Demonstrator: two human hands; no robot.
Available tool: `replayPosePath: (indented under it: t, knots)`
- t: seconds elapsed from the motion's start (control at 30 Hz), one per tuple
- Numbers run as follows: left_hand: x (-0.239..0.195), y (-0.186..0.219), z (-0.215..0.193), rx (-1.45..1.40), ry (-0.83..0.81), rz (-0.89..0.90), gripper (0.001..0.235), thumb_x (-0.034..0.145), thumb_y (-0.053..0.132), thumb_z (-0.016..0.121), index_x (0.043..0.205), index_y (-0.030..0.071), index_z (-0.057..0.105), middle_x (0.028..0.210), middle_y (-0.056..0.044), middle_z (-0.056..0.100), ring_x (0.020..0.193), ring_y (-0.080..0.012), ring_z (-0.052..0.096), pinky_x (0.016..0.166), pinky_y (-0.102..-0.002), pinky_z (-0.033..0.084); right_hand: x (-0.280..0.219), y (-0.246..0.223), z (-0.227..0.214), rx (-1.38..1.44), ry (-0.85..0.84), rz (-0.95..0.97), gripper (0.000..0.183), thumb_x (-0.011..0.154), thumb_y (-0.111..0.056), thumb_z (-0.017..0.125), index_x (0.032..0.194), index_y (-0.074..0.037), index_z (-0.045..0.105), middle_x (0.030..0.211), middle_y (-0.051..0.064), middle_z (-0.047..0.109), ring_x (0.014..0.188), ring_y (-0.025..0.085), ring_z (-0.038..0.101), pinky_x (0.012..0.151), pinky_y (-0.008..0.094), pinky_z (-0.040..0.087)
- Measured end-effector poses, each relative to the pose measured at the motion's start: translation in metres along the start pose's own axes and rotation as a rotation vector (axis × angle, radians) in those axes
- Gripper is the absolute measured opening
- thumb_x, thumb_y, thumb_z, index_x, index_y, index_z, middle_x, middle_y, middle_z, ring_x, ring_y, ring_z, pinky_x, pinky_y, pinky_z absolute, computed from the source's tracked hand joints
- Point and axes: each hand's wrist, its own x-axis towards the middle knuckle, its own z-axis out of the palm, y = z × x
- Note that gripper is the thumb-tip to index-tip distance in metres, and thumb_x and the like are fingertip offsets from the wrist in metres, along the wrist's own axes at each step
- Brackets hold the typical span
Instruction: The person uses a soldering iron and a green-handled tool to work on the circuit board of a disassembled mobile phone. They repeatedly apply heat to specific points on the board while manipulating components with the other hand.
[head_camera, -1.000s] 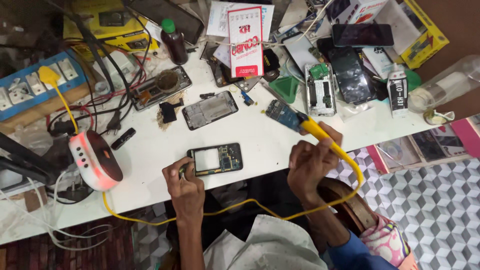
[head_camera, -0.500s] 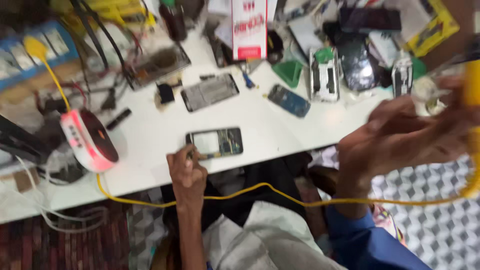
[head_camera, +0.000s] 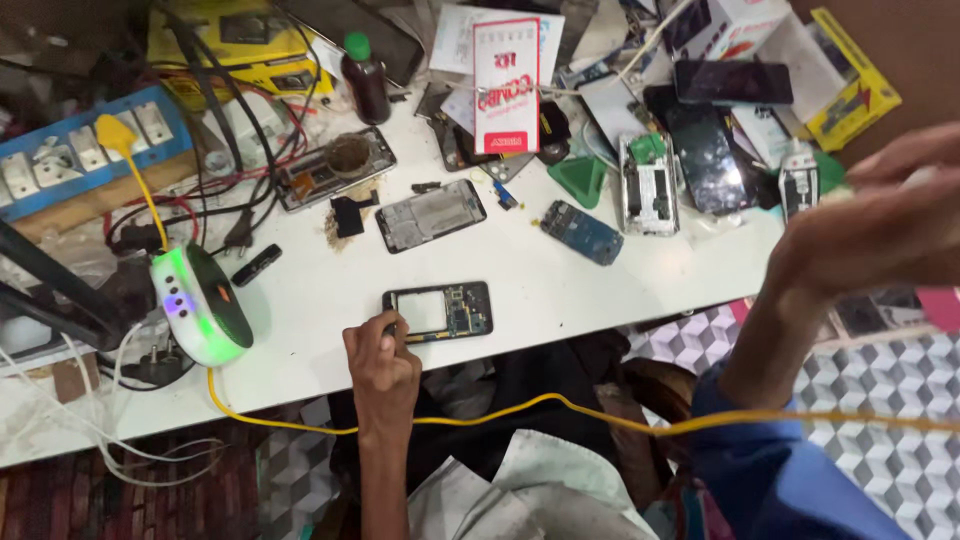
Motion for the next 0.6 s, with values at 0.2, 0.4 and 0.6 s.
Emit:
replayPosePath:
  t: [0.2, 0.4, 0.6]
  knots:
    - [-0.001, 0.002, 0.002, 0.039, -0.048, 0.024, 0.021, 0.072, -0.025, 0.064, 0.08, -0.005, 0.061, 0.101, -0.014, 0.066, 0.088, -0.0299, 0.064, 0.08, -0.044, 0.046, 0.014, 0.06, -0.011, -0.145, -0.065, 0.0, 0.03, 0.123, -0.029, 0.042, 0.111, -0.005, 0.055, 0.083, 0.008, 0.052, 0.056, 0.012, 0.042, 0.05, 0.025, 0.033]
    - [0.002, -0.01, 0.007, -0.064, 0.019, 0.002, 0.016, 0.082, -0.025, 0.064, 0.09, -0.013, 0.07, 0.106, -0.012, 0.066, 0.088, -0.0271, 0.059, 0.076, -0.041, 0.048, -0.059, -0.016, 0.007, 0.321, 0.054, 0.18, 0.021, 0.123, -0.027, 0.044, 0.119, -0.008, 0.052, 0.096, 0.007, 0.054, 0.06, 0.01, 0.04, 0.049, 0.023, 0.033]
    - [-0.021, -0.013, 0.006, -0.294, -0.045, -0.343, 0.039, 0.085, -0.022, 0.058, 0.11, 0.007, 0.051, 0.109, -0.016, 0.062, 0.089, -0.0279, 0.053, 0.079, -0.033, 0.056, -0.157, -0.114, -0.026, 0.813, -0.231, 0.832, 0.037, 0.116, -0.041, 0.049, 0.134, -0.009, 0.046, 0.114, 0.012, 0.058, 0.045, 0.009, 0.038, 0.042, 0.021, 0.028]
